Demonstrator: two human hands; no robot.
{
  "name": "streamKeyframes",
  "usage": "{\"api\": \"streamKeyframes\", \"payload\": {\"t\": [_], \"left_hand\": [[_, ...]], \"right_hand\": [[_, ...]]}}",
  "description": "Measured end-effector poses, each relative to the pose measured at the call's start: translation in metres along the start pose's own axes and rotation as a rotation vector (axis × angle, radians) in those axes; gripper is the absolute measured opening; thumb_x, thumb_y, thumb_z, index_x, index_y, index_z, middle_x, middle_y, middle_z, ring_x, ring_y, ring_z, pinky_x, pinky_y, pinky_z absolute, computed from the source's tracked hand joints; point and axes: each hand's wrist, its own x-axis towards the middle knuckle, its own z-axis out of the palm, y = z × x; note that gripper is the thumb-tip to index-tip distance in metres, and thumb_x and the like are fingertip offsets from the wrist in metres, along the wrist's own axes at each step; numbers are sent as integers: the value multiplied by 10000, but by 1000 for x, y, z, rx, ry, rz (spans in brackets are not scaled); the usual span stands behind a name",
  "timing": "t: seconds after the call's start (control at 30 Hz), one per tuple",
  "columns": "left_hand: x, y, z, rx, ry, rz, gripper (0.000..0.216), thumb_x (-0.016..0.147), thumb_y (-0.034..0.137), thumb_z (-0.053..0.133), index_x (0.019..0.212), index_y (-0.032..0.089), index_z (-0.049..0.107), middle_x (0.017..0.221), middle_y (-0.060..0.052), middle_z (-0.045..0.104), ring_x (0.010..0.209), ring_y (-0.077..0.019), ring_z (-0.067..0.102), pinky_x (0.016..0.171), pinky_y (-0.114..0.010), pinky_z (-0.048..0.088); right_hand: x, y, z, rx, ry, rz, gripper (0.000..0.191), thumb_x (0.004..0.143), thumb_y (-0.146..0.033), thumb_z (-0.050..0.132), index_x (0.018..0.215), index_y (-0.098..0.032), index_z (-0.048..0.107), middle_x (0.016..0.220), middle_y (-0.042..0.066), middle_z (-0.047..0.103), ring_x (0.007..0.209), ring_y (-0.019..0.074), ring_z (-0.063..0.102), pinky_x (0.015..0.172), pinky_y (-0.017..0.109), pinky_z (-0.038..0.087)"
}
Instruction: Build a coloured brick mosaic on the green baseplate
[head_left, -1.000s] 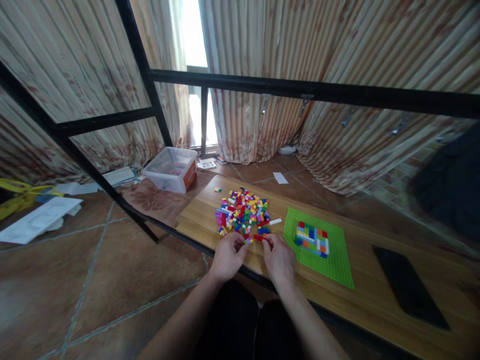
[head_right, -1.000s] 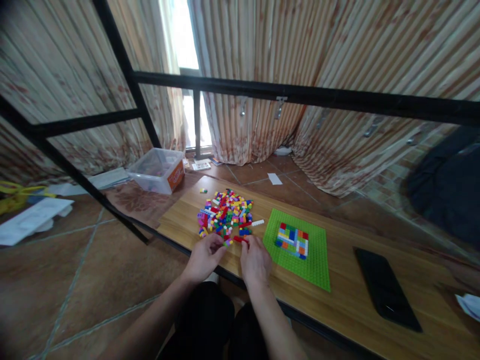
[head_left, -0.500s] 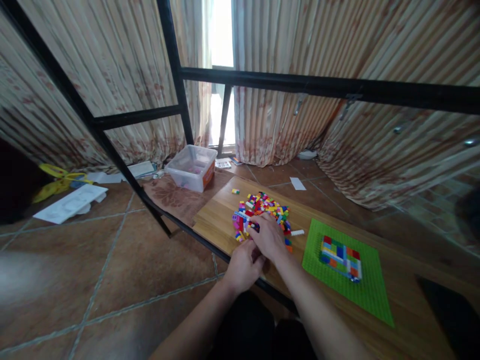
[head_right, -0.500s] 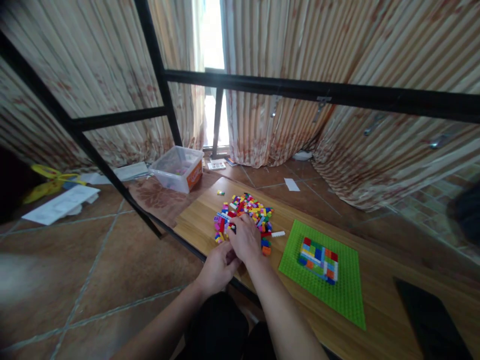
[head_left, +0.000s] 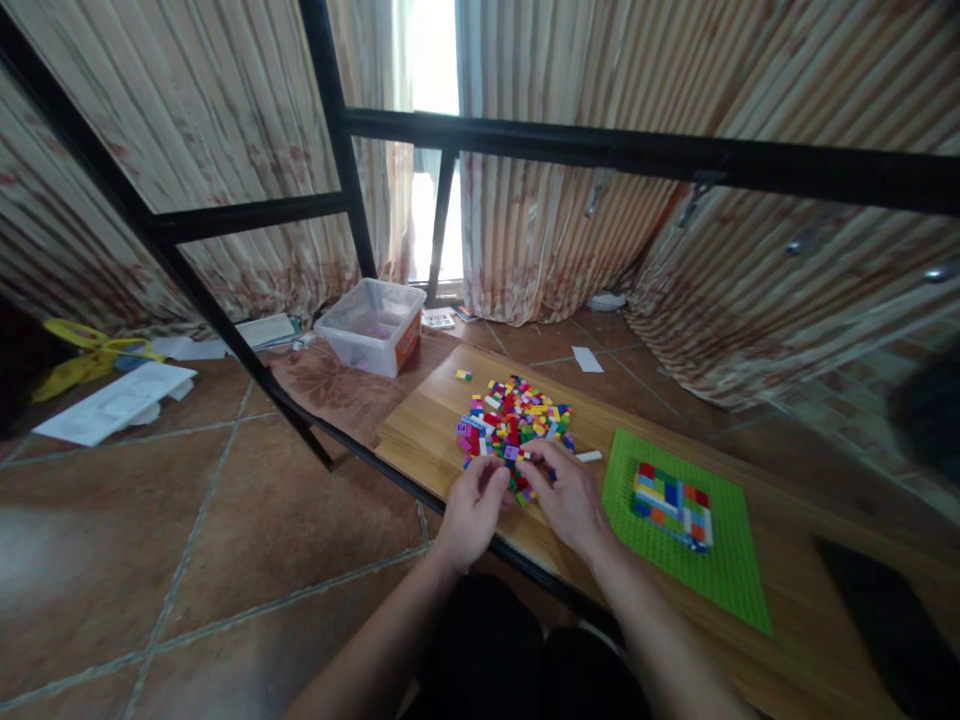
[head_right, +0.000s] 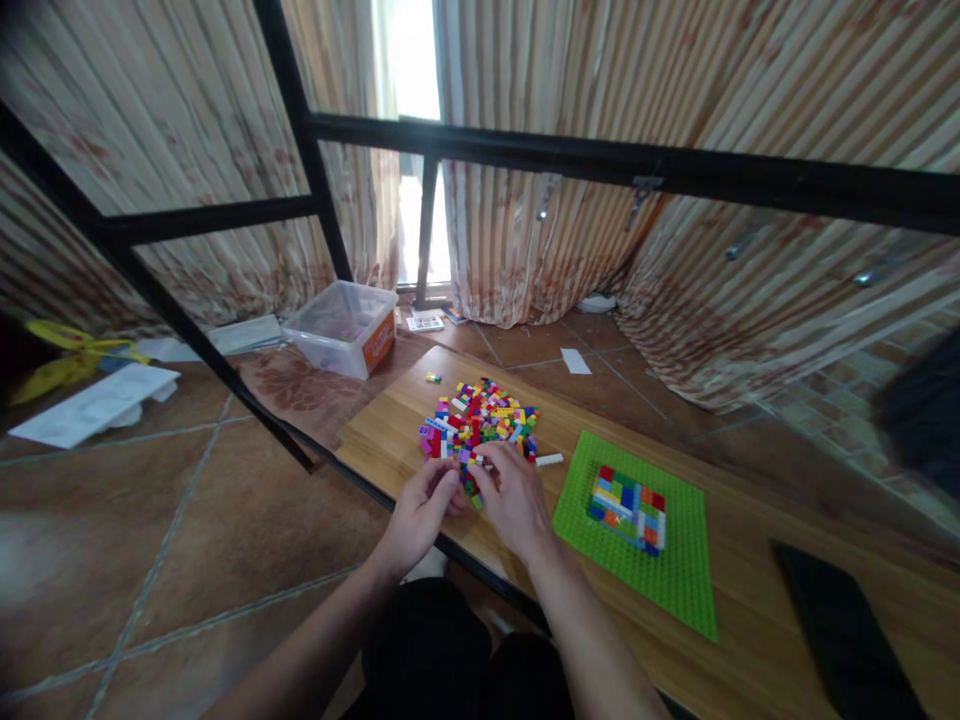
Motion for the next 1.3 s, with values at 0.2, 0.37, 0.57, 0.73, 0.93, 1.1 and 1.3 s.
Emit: {"api": "streamKeyframes", "payload": {"t": [0.2, 0.37, 0.57, 0.73, 0.93, 1.1, 1.3], "left_hand": [[1, 5, 9, -190, -27, -42, 308, 769, 446, 672, 872, 163, 611, 720, 7, 610, 590, -112, 567, 591, -234, 489], [-7, -1, 10, -249, -59, -96, 344, 749, 458, 699, 880, 145, 641, 664, 9, 613, 543, -99, 549, 545, -221, 458], [-9, -3, 9, -292, -119, -130, 358, 753, 457, 706, 884, 128, 651, 671, -1, 630, 536, -81, 537, 532, -204, 433], [-7, -3, 10, -308, -147, -174, 382, 739, 467, 717, 886, 120, 653, 673, -8, 635, 531, -78, 537, 524, -199, 439], [-3, -2, 13, -280, -27, -270, 434, 643, 459, 785, 871, 130, 616, 625, 17, 617, 533, -101, 593, 562, -225, 511], [-1, 1, 17, -169, -22, -285, 439, 606, 467, 789, 832, 127, 626, 636, 16, 626, 560, -120, 621, 588, -250, 547], [-1, 4, 22, -52, 7, -275, 496, 557, 500, 795, 837, 125, 631, 669, 7, 651, 572, -136, 635, 586, -260, 549]], "right_hand": [[-25, -13, -5, 112, -58, 91, 150, 895, -293, 543, 967, -241, 664, 947, 34, 690, 888, 187, 639, 801, 303, 476], [-44, -15, 4, 425, 69, 331, 145, 837, -343, 630, 898, -237, 707, 886, 17, 711, 821, 174, 650, 765, 296, 497], [-48, -15, 8, 559, 137, 431, 137, 791, -336, 649, 816, -224, 723, 724, -1, 695, 685, 160, 630, 675, 288, 499], [-47, -16, 8, 604, 172, 470, 142, 788, -335, 643, 821, -216, 713, 676, -8, 675, 653, 151, 617, 663, 282, 493], [-79, -7, -8, 531, 319, 571, 205, 799, -389, 637, 849, -204, 709, 709, 9, 689, 674, 169, 631, 690, 307, 505], [-126, 15, -46, 345, 432, 673, 239, 797, -418, 633, 869, -208, 723, 870, 52, 715, 795, 211, 654, 753, 358, 517], [-140, 44, -95, -25, 508, 589, 234, 832, -375, 570, 844, -202, 727, 921, 79, 708, 886, 232, 647, 824, 386, 493]]}}
